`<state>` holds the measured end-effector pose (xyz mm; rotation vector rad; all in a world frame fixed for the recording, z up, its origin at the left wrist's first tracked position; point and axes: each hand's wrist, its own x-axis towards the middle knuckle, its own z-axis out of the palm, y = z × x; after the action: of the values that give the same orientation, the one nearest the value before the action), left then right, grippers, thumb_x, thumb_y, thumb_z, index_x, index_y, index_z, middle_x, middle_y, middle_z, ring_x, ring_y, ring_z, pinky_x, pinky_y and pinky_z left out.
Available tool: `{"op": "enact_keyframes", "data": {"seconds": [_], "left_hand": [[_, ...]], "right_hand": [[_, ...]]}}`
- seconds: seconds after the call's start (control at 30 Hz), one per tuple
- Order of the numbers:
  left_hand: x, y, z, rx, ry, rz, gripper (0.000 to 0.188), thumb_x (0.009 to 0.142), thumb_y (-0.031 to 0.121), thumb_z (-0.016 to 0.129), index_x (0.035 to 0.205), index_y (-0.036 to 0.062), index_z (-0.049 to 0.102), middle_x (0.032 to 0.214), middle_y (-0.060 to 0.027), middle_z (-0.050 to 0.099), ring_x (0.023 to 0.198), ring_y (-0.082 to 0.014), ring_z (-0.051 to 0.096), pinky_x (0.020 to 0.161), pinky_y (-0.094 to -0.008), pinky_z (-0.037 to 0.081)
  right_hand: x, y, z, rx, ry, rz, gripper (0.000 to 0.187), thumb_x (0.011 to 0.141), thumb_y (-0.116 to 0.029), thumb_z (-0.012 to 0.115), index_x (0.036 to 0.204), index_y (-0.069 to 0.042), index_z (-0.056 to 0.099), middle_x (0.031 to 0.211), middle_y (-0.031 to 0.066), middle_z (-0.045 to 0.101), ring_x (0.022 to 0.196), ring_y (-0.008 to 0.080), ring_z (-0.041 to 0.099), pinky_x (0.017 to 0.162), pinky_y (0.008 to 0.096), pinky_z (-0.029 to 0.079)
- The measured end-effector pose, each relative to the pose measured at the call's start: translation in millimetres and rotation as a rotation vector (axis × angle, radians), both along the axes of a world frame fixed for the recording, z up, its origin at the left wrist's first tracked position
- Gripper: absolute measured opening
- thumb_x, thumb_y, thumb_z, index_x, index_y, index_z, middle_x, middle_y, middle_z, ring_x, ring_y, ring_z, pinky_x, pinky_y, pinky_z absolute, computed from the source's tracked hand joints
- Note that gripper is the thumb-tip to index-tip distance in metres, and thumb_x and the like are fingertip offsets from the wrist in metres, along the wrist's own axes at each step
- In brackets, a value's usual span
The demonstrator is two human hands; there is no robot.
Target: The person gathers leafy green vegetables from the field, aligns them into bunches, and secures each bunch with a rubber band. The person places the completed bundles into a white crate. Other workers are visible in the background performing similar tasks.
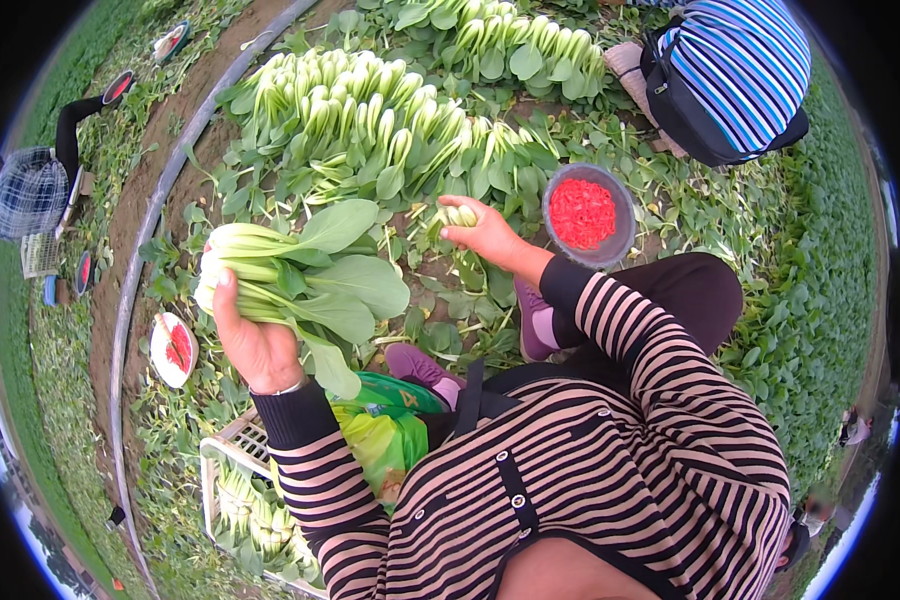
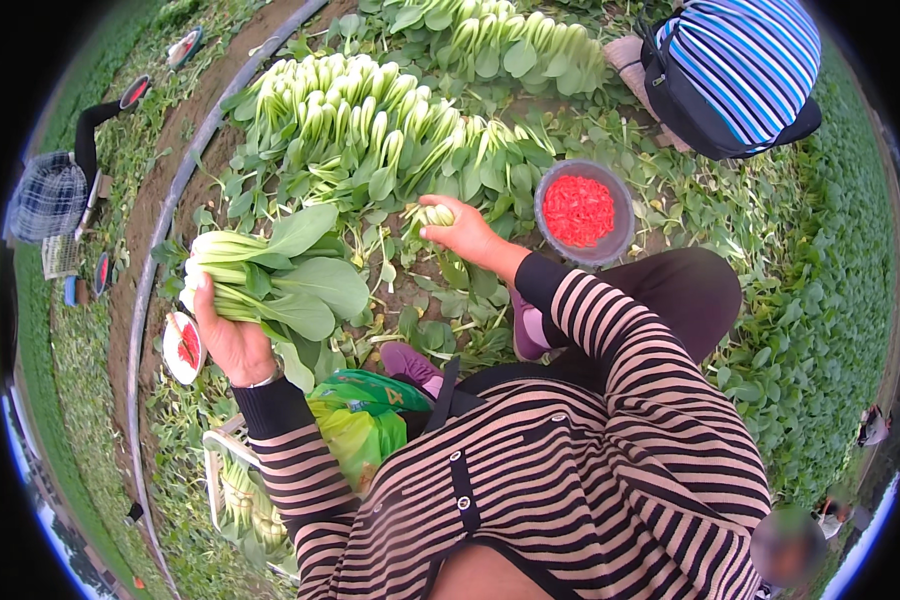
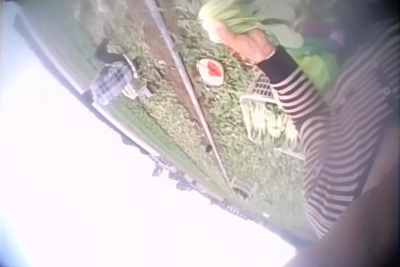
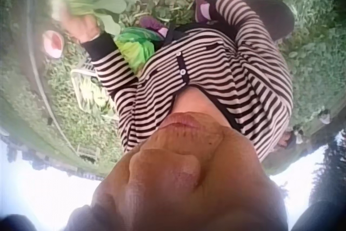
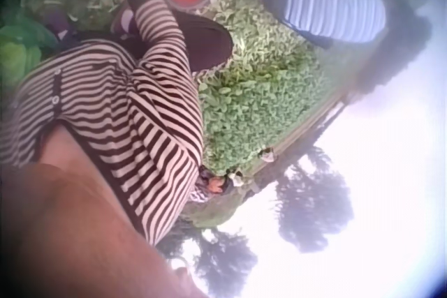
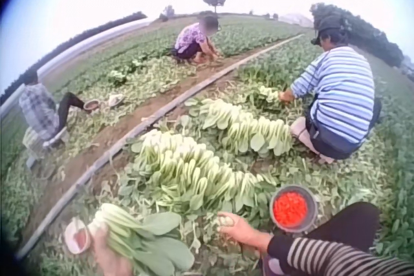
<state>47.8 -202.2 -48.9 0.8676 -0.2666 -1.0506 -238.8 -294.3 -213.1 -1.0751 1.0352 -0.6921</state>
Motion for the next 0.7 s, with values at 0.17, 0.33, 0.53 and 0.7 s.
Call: {"op": "enact_keyframes", "data": {"seconds": [0.17, 0.33, 0.53, 0.7], "left_hand": [[-1, 2, 1, -0.02, 0.004, 0.001, 0.037, 0.093, 0.018, 0.061, 0.126, 0.0009, 0.056, 0.123, -0.0116, 0.064, 0.113, -0.024, 0.06, 0.103, -0.0408, 0.045], [-1, 0, 1, -0.037, 0.013, -0.021, 0.038, 0.093, 0.018, 0.061, 0.127, 0.001, 0.056, 0.124, -0.0118, 0.063, 0.113, -0.0243, 0.06, 0.104, -0.0411, 0.044], [-2, -2, 0, -0.06, 0.031, -0.035, 0.038, 0.093, 0.017, 0.06, 0.127, 0.001, 0.056, 0.124, -0.0122, 0.063, 0.114, -0.0245, 0.06, 0.104, -0.0414, 0.044], [-4, -1, 1, -0.024, 0.055, -0.017, 0.038, 0.094, 0.016, 0.06, 0.128, 0.0012, 0.055, 0.125, -0.0124, 0.063, 0.114, -0.0247, 0.06, 0.104, -0.0415, 0.045]], "right_hand": [[-28, -33, 4, -0.051, 0.047, -0.041, 0.025, 0.084, -0.006, 0.074, 0.108, -0.003, 0.067, 0.092, -0.0018, 0.066, 0.077, 0.0051, 0.057, 0.068, 0.0222, 0.048], [-67, -65, 0, -0.105, 0.057, -0.201, 0.026, 0.085, -0.013, 0.073, 0.108, -0.003, 0.066, 0.096, -0.0003, 0.067, 0.084, 0.0085, 0.059, 0.076, 0.0265, 0.05], [-79, -63, 0, 0.094, -0.221, -0.393, 0.032, 0.086, -0.014, 0.072, 0.115, -0.005, 0.062, 0.105, 0.0021, 0.067, 0.092, 0.0138, 0.062, 0.087, 0.029, 0.047], [-74, -63, -4, 0.082, -0.159, -0.421, 0.03, 0.083, -0.013, 0.075, 0.11, -0.004, 0.064, 0.103, 0.0031, 0.069, 0.097, 0.0149, 0.063, 0.092, 0.0298, 0.045]]}}
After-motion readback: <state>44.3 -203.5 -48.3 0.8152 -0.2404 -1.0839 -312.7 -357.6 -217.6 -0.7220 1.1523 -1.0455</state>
